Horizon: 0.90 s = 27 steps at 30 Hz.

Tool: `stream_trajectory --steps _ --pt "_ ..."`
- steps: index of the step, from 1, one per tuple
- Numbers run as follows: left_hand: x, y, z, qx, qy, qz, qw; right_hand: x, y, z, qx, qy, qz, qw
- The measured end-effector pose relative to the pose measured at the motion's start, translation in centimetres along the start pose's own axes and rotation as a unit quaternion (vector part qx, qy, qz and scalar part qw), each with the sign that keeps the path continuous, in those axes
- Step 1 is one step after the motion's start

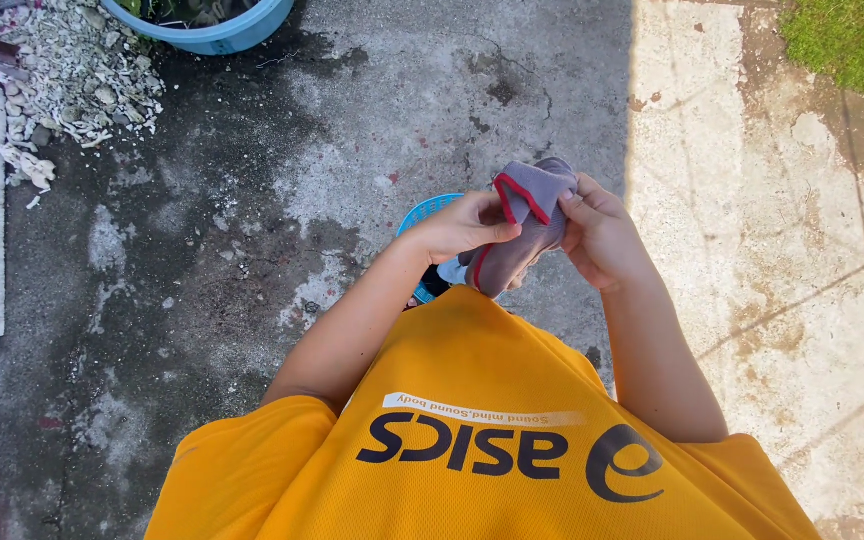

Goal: Hanging wet laundry, including shorts and trousers, on hangers and onto a drying line outdoors.

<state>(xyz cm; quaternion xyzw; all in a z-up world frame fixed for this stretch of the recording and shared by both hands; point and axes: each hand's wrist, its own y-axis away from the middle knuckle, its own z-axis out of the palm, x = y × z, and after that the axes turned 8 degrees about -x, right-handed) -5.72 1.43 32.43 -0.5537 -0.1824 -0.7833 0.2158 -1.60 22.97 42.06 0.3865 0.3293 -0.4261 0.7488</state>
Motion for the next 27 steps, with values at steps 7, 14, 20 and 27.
stream_trajectory --steps 7,14,20,27 --pt "-3.5 -0.9 -0.8 0.061 0.248 0.004 0.967 -1.4 0.7 -0.3 -0.043 0.044 0.009 0.998" --pt "-0.8 0.0 -0.9 0.162 0.329 -0.038 0.93 2.9 -1.4 -5.6 0.073 -0.088 0.042 0.993" --pt "1.9 2.2 -3.7 0.006 -0.191 -0.03 0.981 -1.8 0.8 -3.2 -0.135 -0.08 0.021 0.987" --pt "2.8 0.8 -3.2 0.08 -0.073 -0.037 0.993 -2.8 0.3 1.4 -0.02 0.319 0.055 0.946"
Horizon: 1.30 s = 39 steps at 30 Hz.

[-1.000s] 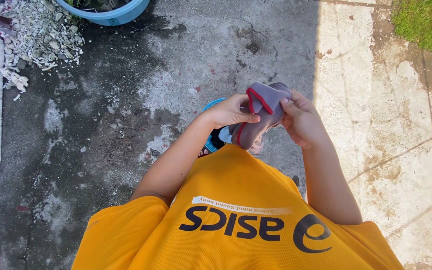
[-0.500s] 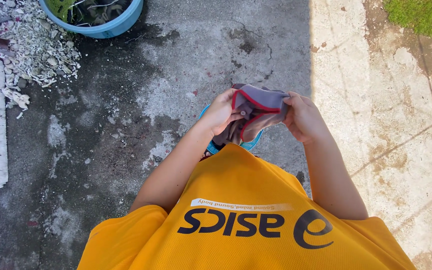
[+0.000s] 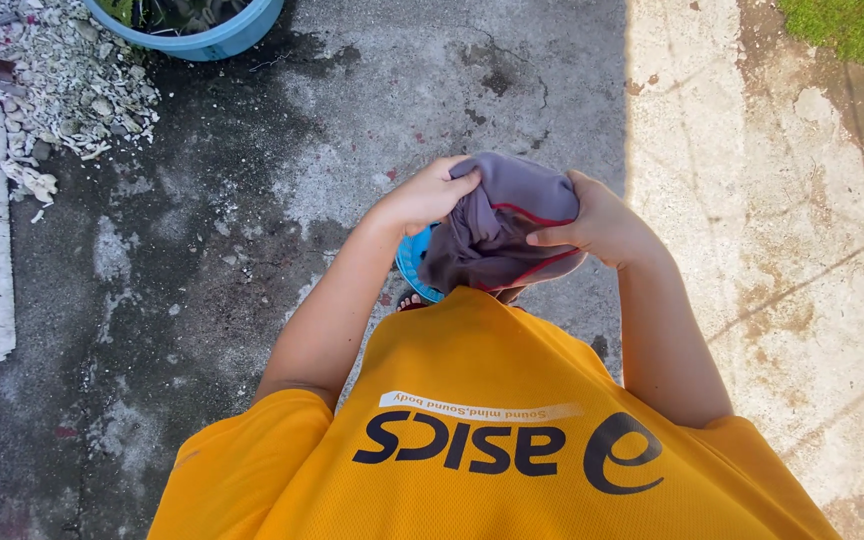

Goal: Hanging wet laundry, including shorts and trousers, on hangers and onto a drying line outdoors.

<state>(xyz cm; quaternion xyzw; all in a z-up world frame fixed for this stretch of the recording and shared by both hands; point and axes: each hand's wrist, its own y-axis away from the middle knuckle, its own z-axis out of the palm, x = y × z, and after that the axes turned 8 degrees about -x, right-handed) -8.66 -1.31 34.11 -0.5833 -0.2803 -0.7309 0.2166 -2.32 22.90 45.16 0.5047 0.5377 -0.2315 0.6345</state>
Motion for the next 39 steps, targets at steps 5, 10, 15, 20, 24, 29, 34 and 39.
stream_trajectory --steps 5,10,15,20,24,29,34,39 --pt "0.3 0.6 0.8 -0.015 0.44 -0.086 0.894 5.7 -2.0 -0.7 0.019 -0.043 0.004 0.999" --pt "0.1 1.6 1.7 -0.071 0.157 -0.069 0.983 5.2 -2.0 -2.2 -0.002 -0.417 -0.003 0.909" --pt "-2.6 -0.5 1.2 -0.003 0.002 -0.112 0.994 2.7 -1.4 0.3 -0.006 -0.3 -0.001 0.954" --pt "-0.5 -1.1 2.7 0.025 0.28 -0.123 0.952 2.3 -2.0 1.4 0.019 0.012 0.04 0.999" --pt "-0.1 0.6 2.1 -0.019 0.382 -0.086 0.92 6.1 -1.9 -2.4 0.026 0.008 0.055 0.998" --pt "-0.4 0.8 1.9 -0.1 0.096 -0.063 0.988 6.4 -2.9 -2.9 0.062 -0.364 0.112 0.923" --pt "0.1 1.4 0.9 -0.111 0.339 -0.022 0.934 5.1 -2.8 -1.1 -0.004 -0.283 0.086 0.955" --pt "0.5 0.9 1.3 -0.134 0.421 -0.013 0.897 5.8 -1.6 -1.0 0.111 0.137 -0.17 0.97"
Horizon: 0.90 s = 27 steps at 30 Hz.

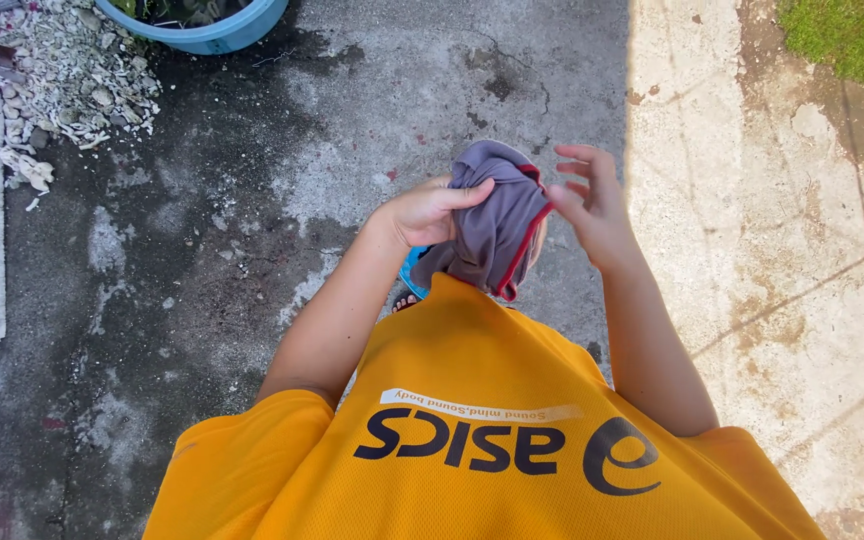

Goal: Hanging wet laundry, including shorts and trousers, on hangers and onto a drying line outdoors.

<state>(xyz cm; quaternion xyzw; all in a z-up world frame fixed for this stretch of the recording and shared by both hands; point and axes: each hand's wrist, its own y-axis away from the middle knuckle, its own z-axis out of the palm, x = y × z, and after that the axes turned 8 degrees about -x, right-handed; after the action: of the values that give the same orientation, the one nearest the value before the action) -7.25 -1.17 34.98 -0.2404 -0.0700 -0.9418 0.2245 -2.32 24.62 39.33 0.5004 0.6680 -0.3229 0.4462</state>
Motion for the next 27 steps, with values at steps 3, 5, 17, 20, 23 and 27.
stream_trajectory --steps 3,5,17,20,23,27 --pt "0.2 -0.1 0.8 0.008 -0.008 -0.014 1.0 -0.2 1.1 -0.8 0.007 -0.112 -0.198 0.974" --pt "-0.2 -0.6 0.9 -0.002 -0.05 -0.042 0.998 -3.3 1.0 -0.5 -0.087 0.025 -0.143 0.986" --pt "0.0 -1.1 7.7 0.252 -0.697 -0.052 0.669 -3.4 0.4 -0.5 -0.088 0.175 -0.1 0.976" --pt "-1.5 -3.0 4.6 0.227 -0.731 -0.006 0.643 -6.2 -1.1 2.0 -0.125 0.064 0.024 0.99" --pt "-0.1 0.0 5.7 0.231 -0.69 0.135 0.673 -4.3 -1.8 1.7 -0.114 0.019 0.063 0.991" --pt "-2.9 1.8 0.7 0.263 -0.634 0.072 0.724 -4.0 -1.4 1.8 -0.114 0.014 -0.01 0.993"
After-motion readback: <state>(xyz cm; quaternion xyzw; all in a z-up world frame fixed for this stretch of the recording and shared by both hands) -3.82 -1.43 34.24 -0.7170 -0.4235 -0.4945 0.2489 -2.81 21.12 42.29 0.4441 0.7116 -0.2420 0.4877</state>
